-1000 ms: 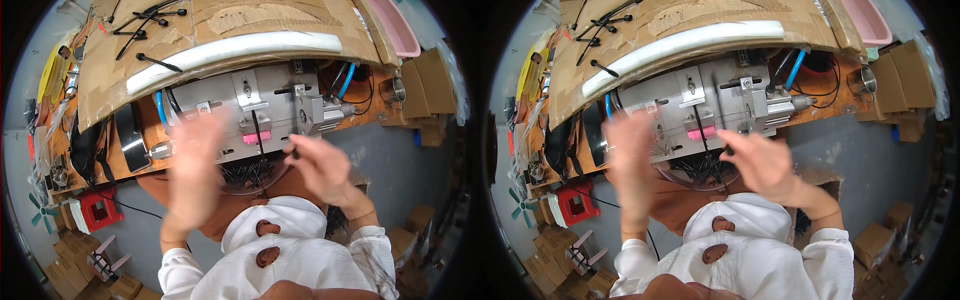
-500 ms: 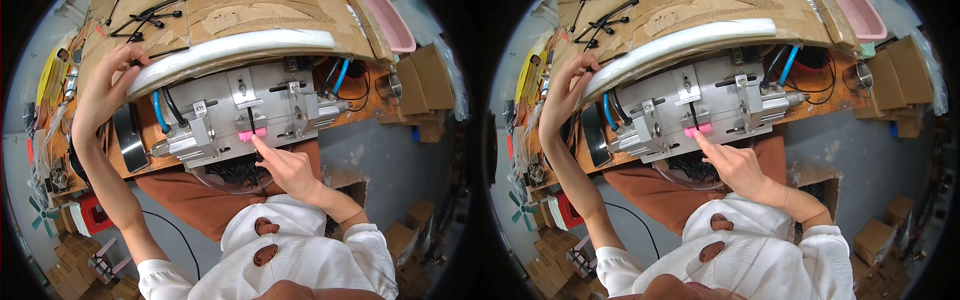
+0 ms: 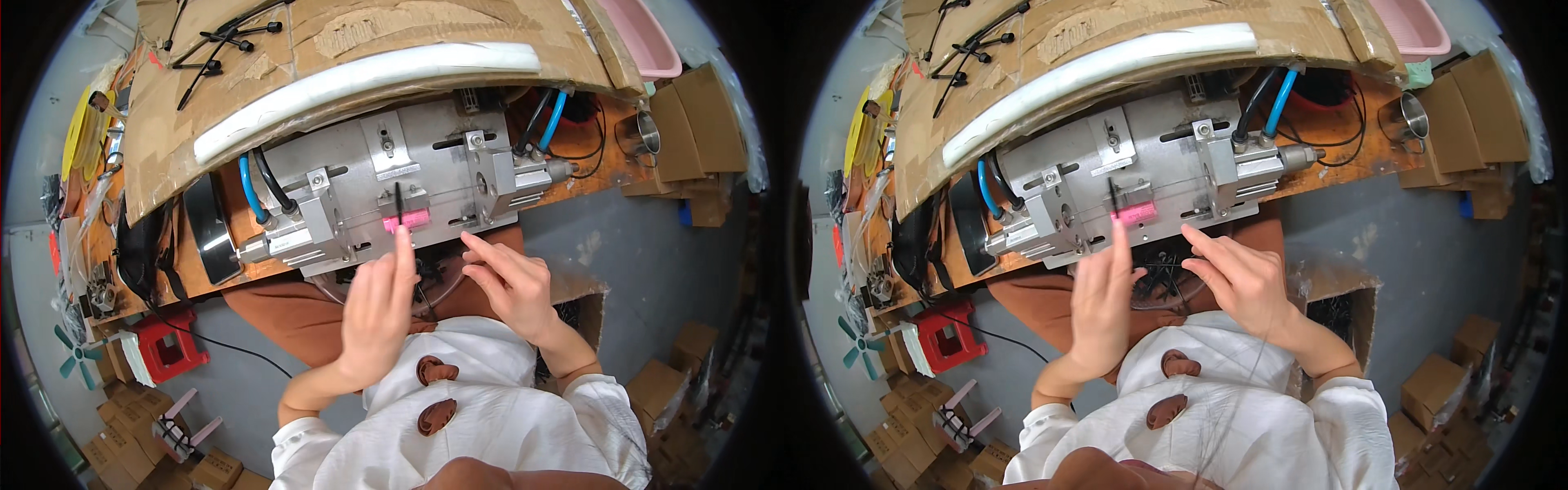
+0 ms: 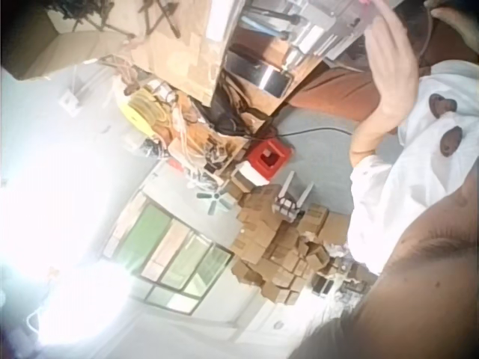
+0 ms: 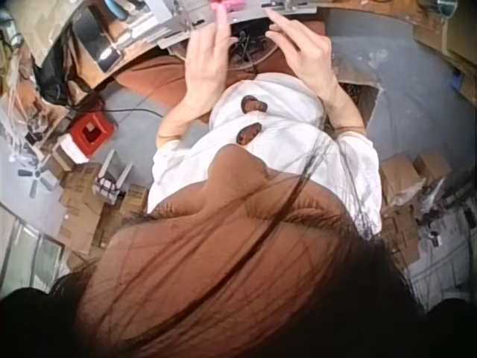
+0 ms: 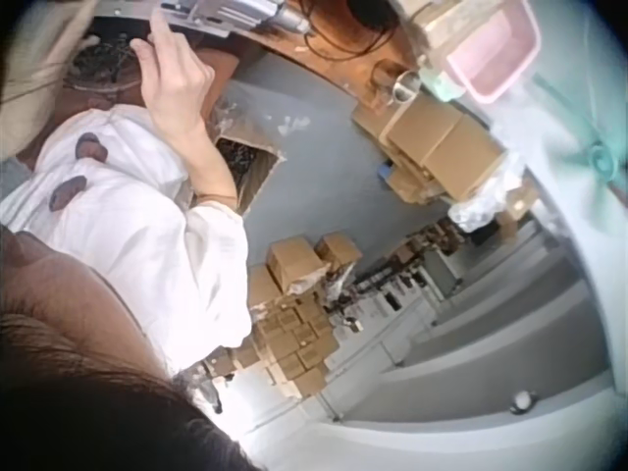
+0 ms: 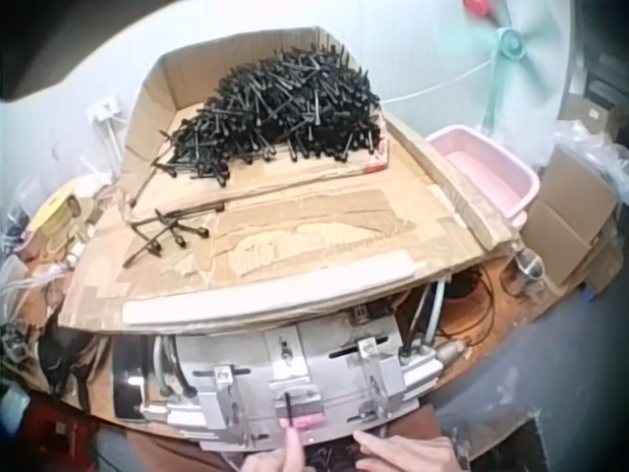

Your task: The person picks up black plastic components and places them into a machine one at a time to be processed. After each piece is finished, the person removes it and drops it into a bowl, eventually pouring the collected components into a larger container.

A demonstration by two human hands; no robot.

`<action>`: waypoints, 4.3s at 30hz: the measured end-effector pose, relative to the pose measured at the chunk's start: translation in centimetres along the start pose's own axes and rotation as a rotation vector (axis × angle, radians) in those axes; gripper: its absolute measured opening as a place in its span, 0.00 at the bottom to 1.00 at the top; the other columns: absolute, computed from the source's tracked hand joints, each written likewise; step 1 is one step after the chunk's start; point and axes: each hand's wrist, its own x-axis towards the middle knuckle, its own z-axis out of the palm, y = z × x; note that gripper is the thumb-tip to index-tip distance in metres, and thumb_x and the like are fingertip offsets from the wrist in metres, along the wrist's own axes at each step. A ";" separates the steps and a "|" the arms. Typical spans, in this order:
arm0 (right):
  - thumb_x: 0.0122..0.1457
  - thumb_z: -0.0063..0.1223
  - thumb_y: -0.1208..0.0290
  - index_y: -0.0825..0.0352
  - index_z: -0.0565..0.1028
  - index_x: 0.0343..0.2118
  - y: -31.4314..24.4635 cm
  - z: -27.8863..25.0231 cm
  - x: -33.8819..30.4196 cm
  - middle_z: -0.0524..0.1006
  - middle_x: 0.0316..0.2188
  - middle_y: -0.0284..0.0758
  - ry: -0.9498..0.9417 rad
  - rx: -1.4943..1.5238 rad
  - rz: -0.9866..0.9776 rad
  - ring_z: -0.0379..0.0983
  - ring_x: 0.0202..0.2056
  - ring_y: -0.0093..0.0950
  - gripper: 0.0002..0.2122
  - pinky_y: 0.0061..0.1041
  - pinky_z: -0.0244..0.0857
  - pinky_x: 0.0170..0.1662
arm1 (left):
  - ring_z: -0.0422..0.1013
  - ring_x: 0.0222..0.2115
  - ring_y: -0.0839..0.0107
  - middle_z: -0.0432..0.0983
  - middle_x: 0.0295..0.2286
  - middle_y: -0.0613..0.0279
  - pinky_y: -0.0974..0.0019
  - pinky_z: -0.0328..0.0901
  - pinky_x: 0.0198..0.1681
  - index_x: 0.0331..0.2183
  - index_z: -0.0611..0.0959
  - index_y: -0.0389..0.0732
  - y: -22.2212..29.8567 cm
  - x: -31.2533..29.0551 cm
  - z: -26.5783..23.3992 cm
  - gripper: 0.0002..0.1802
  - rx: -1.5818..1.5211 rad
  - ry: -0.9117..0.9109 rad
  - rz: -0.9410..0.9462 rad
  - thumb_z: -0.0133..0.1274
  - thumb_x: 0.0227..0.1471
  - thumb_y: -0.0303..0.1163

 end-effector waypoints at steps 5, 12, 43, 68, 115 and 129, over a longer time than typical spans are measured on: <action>0.48 0.61 0.81 0.69 0.76 0.45 0.3 -0.3 -0.1 0.78 0.24 0.37 0.028 0.010 -0.002 0.75 0.22 0.26 0.19 0.21 0.68 0.25 | 0.64 0.31 0.67 0.66 0.31 0.59 0.68 0.65 0.36 0.56 0.64 0.26 1.1 0.4 2.6 0.38 0.172 -0.074 -0.082 0.51 0.40 0.19; 0.47 0.62 0.80 0.69 0.77 0.44 0.1 -0.8 -0.3 0.77 0.23 0.37 0.056 0.042 0.015 0.74 0.21 0.27 0.18 0.22 0.67 0.24 | 0.64 0.32 0.66 0.66 0.32 0.59 0.68 0.65 0.38 0.57 0.62 0.26 1.5 0.9 2.6 0.39 0.198 -0.078 -0.102 0.51 0.38 0.19; 0.48 0.58 0.83 0.71 0.79 0.36 -4.2 -4.5 12.2 0.78 0.22 0.39 0.003 -0.206 -0.566 0.75 0.22 0.32 0.10 0.25 0.66 0.25 | 0.72 0.38 0.61 0.75 0.36 0.58 0.61 0.68 0.37 0.37 0.79 0.37 -2.5 5.6 -8.2 0.11 -0.990 -0.623 0.546 0.51 0.48 0.25; 0.50 0.47 0.83 0.69 0.66 0.40 -1.0 -1.4 28.2 0.73 0.35 0.44 -0.175 -0.854 -0.316 0.74 0.36 0.45 0.13 0.40 0.67 0.39 | 0.70 0.29 0.67 0.71 0.31 0.59 0.69 0.66 0.33 0.32 0.82 0.37 -14.8 19.3 -7.0 0.10 -0.256 0.129 0.144 0.55 0.44 0.15; 0.44 0.61 0.80 0.73 0.67 0.55 1.0 3.4 0.7 0.69 0.15 0.32 -0.053 -0.087 -0.253 0.66 0.16 0.25 0.30 0.27 0.59 0.19 | 0.66 0.32 0.57 0.69 0.31 0.52 0.59 0.63 0.38 0.44 0.76 0.36 -8.3 14.9 -5.3 0.20 0.228 0.330 -0.021 0.58 0.48 0.31; 0.51 0.54 0.72 0.65 0.73 0.43 -1.2 -1.1 11.8 0.71 0.22 0.31 0.119 -0.404 -0.565 0.73 0.22 0.26 0.15 0.27 0.65 0.21 | 0.68 0.32 0.60 0.72 0.32 0.56 0.61 0.64 0.36 0.44 0.76 0.36 -2.6 4.3 -3.5 0.25 -0.090 0.274 -0.076 0.60 0.38 0.18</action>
